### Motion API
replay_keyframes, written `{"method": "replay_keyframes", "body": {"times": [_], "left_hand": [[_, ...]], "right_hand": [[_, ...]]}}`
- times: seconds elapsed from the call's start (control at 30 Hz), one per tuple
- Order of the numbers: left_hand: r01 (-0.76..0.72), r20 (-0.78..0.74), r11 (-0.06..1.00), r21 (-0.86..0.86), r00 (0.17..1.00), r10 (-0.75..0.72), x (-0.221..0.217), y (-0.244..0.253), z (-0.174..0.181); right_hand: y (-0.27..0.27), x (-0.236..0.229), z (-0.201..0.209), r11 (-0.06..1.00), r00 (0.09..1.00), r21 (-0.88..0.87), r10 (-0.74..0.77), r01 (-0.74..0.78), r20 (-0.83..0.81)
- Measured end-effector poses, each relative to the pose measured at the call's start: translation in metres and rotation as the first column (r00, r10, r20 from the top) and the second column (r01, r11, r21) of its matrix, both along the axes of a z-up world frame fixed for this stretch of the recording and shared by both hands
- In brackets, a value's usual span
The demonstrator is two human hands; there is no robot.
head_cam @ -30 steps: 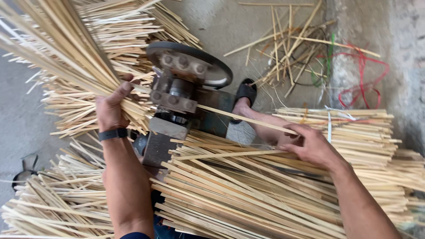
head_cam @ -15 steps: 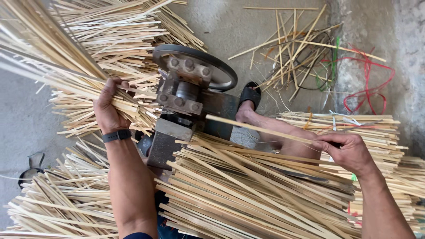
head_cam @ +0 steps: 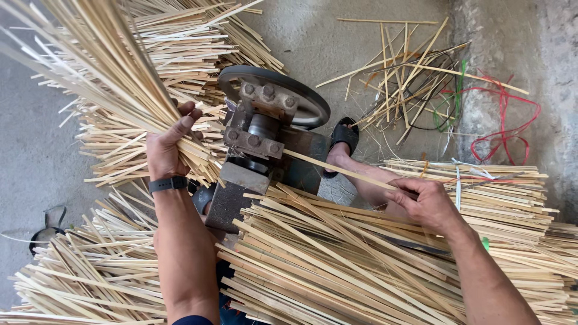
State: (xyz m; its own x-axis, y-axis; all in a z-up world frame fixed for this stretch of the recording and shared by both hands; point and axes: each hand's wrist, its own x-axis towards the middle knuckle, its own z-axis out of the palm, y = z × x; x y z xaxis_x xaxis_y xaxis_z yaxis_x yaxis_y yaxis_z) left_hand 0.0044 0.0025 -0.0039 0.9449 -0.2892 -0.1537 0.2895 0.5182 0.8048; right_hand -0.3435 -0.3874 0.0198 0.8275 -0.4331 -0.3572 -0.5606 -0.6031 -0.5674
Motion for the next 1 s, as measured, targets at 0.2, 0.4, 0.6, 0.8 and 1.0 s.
{"method": "replay_keyframes", "body": {"times": [0.2, 0.4, 0.6, 0.8, 1.0], "left_hand": [[-0.053, 0.053, 0.999, 0.01, 0.997, 0.052, 0.006, 0.002, -0.02], [-0.039, 0.095, 0.999, 0.003, 0.995, 0.038, 0.005, 0.001, -0.035], [-0.265, 0.17, 0.95, 0.163, 0.956, 0.238, 0.003, 0.032, -0.025], [-0.566, 0.134, 0.81, 0.152, 0.824, 0.551, -0.048, 0.191, -0.025], [-0.292, 0.18, 0.014, 0.956, 0.625, 0.76, -0.199, 0.327, -0.04]], "right_hand": [[0.022, 0.0, -0.005, 0.985, 0.984, -0.105, 0.121, -0.135, -0.135], [0.032, -0.009, -0.033, 0.955, 0.866, 0.09, 0.296, -0.284, -0.403], [0.014, 0.032, -0.102, 0.93, 0.845, 0.077, 0.359, -0.359, -0.397], [-0.003, 0.025, -0.136, 0.962, 0.868, 0.056, 0.265, -0.267, -0.419], [-0.002, 0.05, -0.143, 0.971, 0.871, 0.055, 0.235, -0.234, -0.432]]}}
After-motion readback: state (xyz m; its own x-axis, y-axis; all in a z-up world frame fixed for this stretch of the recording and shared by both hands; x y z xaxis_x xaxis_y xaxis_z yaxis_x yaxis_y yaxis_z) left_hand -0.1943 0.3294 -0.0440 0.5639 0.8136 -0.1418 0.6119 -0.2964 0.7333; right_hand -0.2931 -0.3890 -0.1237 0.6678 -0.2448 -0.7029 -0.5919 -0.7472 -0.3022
